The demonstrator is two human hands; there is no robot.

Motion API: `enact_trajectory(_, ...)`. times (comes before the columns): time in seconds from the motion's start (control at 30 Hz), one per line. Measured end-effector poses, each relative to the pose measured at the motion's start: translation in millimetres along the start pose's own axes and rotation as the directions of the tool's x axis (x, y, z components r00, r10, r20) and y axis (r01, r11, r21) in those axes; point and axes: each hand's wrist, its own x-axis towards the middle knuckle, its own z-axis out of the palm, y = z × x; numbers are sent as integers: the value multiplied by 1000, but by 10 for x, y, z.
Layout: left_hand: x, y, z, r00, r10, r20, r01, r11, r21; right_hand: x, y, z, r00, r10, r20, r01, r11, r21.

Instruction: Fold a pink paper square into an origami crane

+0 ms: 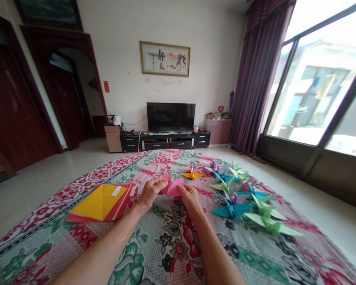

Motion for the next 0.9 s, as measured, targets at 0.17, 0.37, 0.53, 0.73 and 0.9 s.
enact_trajectory(0.17,2,-16,4,999,48,-21,-46,996,74,-2,-12,12,999,-39,-13,38,998,-54)
enact_trajectory(0.37,-1,-16,12,998,59,-10,-58,994,96,6,6,0,998,-65,16,66,993,-96)
enact_trajectory(0.53,-8,18,14,997,73,-5,-72,990,119,0,-15,0,996,-82,20,84,991,-108)
enact_trajectory(0.73,-20,53,11,997,77,2,-77,991,106,-28,-81,31,998,-68,13,68,995,-74)
enact_trajectory(0.9,-22,59,27,999,21,-34,-21,1000,7,2,-35,12,998,-61,1,61,997,-53)
